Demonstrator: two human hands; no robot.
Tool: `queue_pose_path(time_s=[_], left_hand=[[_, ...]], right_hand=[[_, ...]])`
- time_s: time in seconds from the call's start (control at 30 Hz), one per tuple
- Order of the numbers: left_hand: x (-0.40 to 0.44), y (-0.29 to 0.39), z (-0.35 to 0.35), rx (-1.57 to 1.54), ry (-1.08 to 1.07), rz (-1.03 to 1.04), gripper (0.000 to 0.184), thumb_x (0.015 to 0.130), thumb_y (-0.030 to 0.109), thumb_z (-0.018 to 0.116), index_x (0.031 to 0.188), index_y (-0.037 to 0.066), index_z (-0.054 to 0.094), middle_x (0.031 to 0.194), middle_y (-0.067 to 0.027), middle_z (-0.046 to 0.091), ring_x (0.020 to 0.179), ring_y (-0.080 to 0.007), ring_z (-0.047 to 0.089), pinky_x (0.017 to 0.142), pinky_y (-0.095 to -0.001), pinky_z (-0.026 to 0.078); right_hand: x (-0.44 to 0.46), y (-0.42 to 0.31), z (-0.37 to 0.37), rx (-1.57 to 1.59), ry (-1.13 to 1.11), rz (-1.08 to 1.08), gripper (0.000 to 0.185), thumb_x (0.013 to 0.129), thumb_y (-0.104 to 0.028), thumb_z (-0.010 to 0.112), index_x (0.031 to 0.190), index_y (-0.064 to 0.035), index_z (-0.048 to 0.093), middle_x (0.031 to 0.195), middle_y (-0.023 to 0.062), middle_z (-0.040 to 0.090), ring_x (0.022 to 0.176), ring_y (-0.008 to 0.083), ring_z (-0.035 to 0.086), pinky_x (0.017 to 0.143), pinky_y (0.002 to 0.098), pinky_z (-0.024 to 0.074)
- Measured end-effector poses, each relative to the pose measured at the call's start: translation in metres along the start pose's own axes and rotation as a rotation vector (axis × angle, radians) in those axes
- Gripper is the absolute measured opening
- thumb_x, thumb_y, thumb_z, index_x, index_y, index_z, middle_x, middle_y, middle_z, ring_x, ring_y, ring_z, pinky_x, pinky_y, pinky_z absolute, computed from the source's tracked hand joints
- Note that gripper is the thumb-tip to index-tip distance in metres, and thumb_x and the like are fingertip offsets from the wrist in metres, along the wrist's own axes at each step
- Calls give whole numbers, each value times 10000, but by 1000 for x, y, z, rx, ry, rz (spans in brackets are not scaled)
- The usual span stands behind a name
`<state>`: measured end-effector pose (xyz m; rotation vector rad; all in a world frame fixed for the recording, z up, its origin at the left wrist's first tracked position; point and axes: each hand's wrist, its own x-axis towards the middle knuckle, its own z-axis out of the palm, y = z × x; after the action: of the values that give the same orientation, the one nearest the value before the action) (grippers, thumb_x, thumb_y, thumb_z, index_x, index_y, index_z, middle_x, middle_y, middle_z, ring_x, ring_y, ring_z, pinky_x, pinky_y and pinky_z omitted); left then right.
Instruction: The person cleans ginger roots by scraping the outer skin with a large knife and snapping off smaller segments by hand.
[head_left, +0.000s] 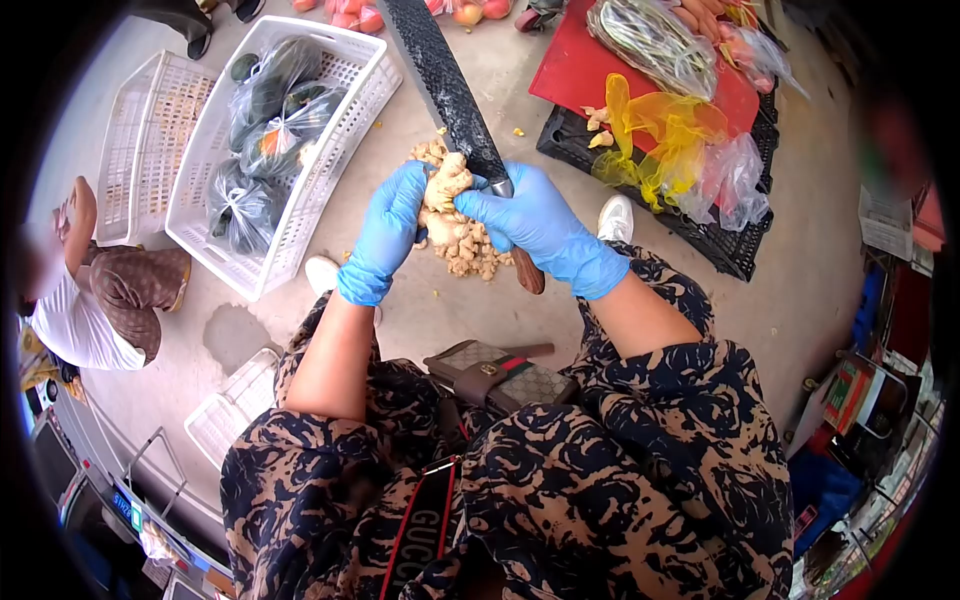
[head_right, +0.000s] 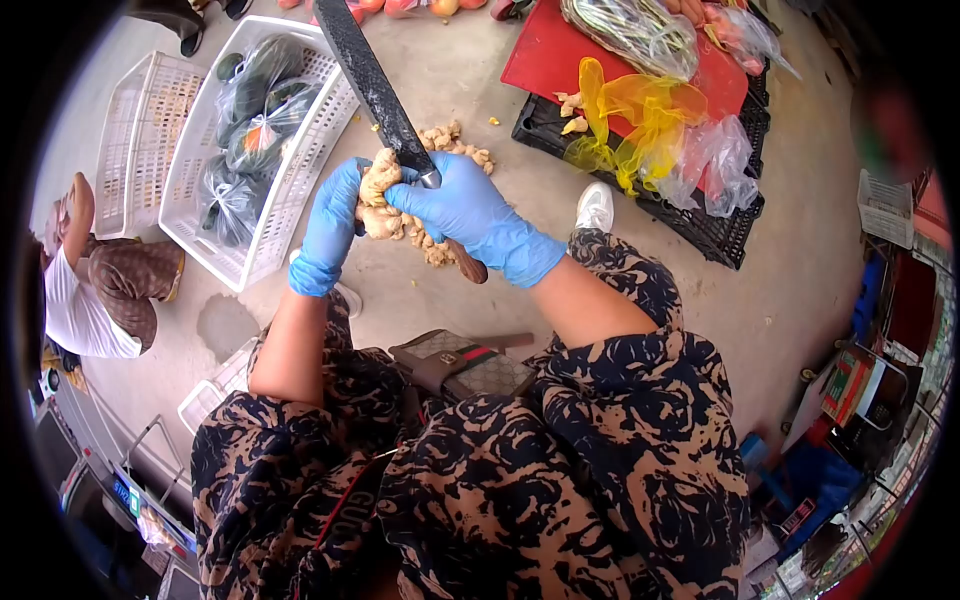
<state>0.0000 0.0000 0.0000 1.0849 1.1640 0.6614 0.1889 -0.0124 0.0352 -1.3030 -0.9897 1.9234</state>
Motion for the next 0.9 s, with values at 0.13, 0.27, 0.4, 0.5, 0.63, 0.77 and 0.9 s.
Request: queue_pose_path(time_s=[0.13,0.27,0.4,0.5,0.63,0.77,0.9], left_hand=[[4,18,-15,307,87,182,302,923,260,419,951,-14,542,751,-123,529,681,-210,519,662,-327,434],[10,1,12,328,72,351,292,921,266,414,978,6,535,845,-206,560,794,-335,558,697,-379,439],[2,12,8,342,0,340,287,933,281,396,968,22,516,818,-207,536,742,-322,531,685,-370,435],[-7,1,8,219,-61,273,297,935,298,397,983,29,515,805,-163,537,722,-262,525,671,-357,436],[-5,-1,12,-44,-84,159,334,928,339,394,954,48,555,721,-74,580,628,-147,537,563,-304,443],[-4,-1,17,-476,-250,-99,351,928,375,371,937,81,563,701,-29,583,547,-72,502,422,-210,356],[-13,24,8,-548,-204,-123,366,927,388,359,968,84,557,698,-20,591,536,-77,520,401,-203,356]], right_hand=[[17,2,20,65,24,-166,135,780,-111,575,886,-27,574,681,-47,510,554,21,440,467,204,358],[3,3,8,-3,141,-53,189,796,-34,500,978,-21,552,676,-15,523,502,45,475,426,197,391],[3,13,11,-61,187,-67,125,793,-45,516,914,-17,532,651,-5,512,467,57,468,387,213,367],[-6,17,19,-28,148,-40,105,801,-57,520,898,-18,522,630,-3,501,442,62,448,376,224,355],[-7,6,20,30,118,-35,96,811,-70,519,895,-24,516,598,3,487,415,69,427,368,227,347],[-7,2,18,-38,185,-88,70,835,-62,483,901,-43,495,562,-20,429,395,75,393,359,233,319],[4,0,4,-162,352,-202,112,866,-158,531,856,-50,504,548,-23,430,381,66,386,348,218,319]])
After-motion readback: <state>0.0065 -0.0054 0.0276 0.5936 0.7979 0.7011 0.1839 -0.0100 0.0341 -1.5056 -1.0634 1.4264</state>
